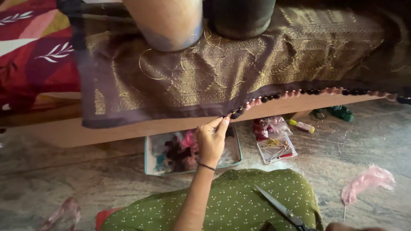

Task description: Sewing and attaching hair extensions to the edge of a piece of fabric.

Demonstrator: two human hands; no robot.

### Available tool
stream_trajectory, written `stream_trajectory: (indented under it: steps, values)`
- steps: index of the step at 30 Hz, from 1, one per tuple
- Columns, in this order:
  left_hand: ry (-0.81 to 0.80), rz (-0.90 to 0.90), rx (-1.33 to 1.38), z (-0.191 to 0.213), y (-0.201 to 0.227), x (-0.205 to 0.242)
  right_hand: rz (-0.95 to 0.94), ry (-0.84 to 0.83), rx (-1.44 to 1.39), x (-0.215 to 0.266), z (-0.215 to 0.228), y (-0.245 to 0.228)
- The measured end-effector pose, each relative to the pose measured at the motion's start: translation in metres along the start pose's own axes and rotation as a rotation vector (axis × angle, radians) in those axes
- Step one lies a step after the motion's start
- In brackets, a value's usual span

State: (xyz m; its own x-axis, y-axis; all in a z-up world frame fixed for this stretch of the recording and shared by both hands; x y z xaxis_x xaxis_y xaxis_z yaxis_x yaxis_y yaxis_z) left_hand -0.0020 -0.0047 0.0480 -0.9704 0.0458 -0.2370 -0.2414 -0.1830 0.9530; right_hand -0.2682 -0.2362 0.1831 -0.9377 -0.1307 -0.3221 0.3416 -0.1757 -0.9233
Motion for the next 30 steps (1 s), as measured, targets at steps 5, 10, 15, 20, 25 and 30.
stream_trajectory:
  steps: [5,10,15,20,25,30]
  values:
    - [-0.064,0.025,0.098,-0.004,-0.02,-0.003,-0.075,-0.053,0.168,-0.1,-0.039,0.067]
    - [-0.308,0.188,0.466,-0.013,-0.045,-0.02,-0.336,-0.055,0.524,-0.218,-0.073,0.137]
    - [-0.41,0.269,0.615,-0.021,-0.068,-0.029,0.017,-0.015,0.59,-0.233,-0.074,0.141]
    - [-0.318,0.243,0.423,-0.018,-0.048,-0.017,0.108,-0.094,0.723,-0.237,-0.071,0.135]
    - [-0.008,0.148,-0.124,-0.006,-0.009,0.001,0.445,-0.322,1.306,-0.261,-0.097,0.098]
    - [0.172,-0.053,-0.168,-0.023,-0.033,0.01,0.667,-0.66,1.296,-0.299,-0.16,0.11]
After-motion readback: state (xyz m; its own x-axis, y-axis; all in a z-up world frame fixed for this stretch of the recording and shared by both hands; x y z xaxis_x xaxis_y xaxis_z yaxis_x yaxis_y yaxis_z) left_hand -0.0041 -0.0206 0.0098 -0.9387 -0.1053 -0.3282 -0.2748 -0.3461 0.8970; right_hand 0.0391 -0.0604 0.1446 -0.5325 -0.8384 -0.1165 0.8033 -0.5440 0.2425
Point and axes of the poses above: each hand's wrist, its own x-axis away from the middle knuckle, its own z-axis out of the back of the hand, y = z × x, the point moved 6 cm from there along -x, towards the middle knuckle, and after that the axes turned 4 degrees about z, right-handed, at the moved point
